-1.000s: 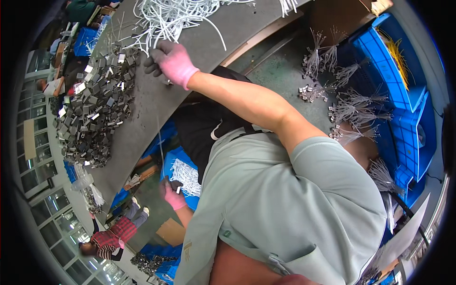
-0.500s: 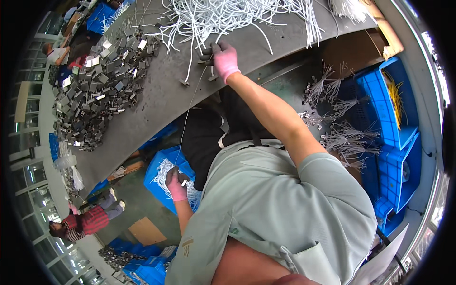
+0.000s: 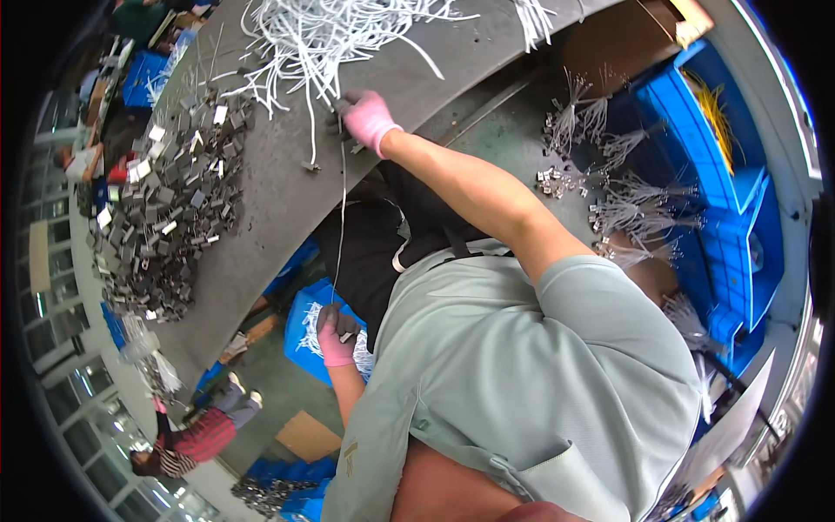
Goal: Bundling and organizing white electrical wires at a factory workbench.
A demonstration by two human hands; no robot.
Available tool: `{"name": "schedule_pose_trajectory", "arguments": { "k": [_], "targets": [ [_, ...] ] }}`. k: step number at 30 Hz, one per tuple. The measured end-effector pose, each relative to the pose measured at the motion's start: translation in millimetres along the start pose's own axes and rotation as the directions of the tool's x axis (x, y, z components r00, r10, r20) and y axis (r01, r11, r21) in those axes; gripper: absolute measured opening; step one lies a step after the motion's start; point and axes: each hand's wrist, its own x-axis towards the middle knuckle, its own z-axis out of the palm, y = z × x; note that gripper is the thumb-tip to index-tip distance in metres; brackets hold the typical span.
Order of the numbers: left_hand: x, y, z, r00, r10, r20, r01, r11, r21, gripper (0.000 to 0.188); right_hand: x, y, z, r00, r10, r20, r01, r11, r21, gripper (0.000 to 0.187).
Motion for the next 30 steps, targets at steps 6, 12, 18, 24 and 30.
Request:
{"name": "schedule_pose_trajectory", "arguments": {
  "k": [6,12,18,24,30],
  "targets": [
    [22.1,37.7,71.4,0.953,0.114,0.280,-0.073,0.986,-0.152,0.024,-28.5,3.0,6.5,0.959,0.041,0.281,0.055,0.944,-0.326,0.025],
    [25.3,60.2,109.4,0.973,0.185,0.138,-0.161,0.972,-0.172,0.027,-18.5,-70.7,-2.6,0.935,-0.119,0.334,0.218,0.936,-0.276,0.027],
    [37.7,101.2,145.1,0.944,0.155,0.290,-0.194,0.975,0.110,0.024,-68.1,-50.3,35.7,0.828,0.097,0.553,0.147,0.913,-0.380,0.030],
    [43.6,122.6,145.9,0.915,0.288,0.282,-0.363,0.893,0.267,0.045,-44.9,-47.4,52.4,0.793,0.215,0.570,0.077,0.892,-0.445,0.027],
    [83.5,140.8,162.9,0.888,0.426,0.170,-0.444,0.892,0.083,0.045,-55.5,-22.2,83.1,0.773,0.330,0.541,0.040,0.827,-0.561,0.024]
  ]
}}
